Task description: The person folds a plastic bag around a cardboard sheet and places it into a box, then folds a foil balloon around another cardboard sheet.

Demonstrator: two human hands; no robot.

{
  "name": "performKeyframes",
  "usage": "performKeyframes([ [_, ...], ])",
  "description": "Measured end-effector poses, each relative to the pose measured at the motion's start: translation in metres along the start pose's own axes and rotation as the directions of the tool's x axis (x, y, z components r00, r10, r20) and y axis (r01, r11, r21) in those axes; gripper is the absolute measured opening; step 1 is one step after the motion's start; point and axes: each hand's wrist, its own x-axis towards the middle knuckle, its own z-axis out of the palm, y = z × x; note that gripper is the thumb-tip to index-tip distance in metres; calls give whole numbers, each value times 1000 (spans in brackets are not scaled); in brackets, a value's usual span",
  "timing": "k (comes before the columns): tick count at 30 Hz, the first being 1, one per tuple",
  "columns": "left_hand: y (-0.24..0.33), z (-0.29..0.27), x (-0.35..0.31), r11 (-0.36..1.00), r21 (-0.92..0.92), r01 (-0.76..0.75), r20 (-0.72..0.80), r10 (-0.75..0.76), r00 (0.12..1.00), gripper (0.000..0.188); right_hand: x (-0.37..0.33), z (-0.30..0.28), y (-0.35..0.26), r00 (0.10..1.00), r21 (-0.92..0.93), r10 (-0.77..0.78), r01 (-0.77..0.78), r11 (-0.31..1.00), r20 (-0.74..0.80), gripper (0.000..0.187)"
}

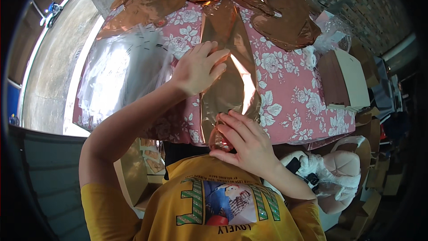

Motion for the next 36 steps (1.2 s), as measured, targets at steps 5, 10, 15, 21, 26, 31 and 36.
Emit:
performKeyframes([
  [5,8,-12,5,993,-25,118,188,-112,976,42,-4,-1,1,1000,-22,-11,11,1000,-9,48],
  [10,6,-10,3,994,-17,106,164,-101,981,42,7,-19,13,997,-35,53,-55,998,-57,54],
  [15,0,0,1,1000,-20,20,29,-20,999,37,6,-13,30,996,-80,87,-87,993,-8,56],
  [21,5,-7,3,998,-21,67,119,-64,991,38,6,-21,41,991,-33,124,-125,992,-42,50],
  [26,5,-6,3,998,-26,63,107,-60,992,39,20,-18,58,992,-84,119,-121,989,-30,51],
  [31,3,-4,2,998,-19,52,92,-50,994,39,39,-19,81,973,-22,211,-210,978,95,63],
  [36,3,-3,2,998,-37,43,81,-40,996,41,53,-18,96,976,-75,175,-167,983,126,71],
])
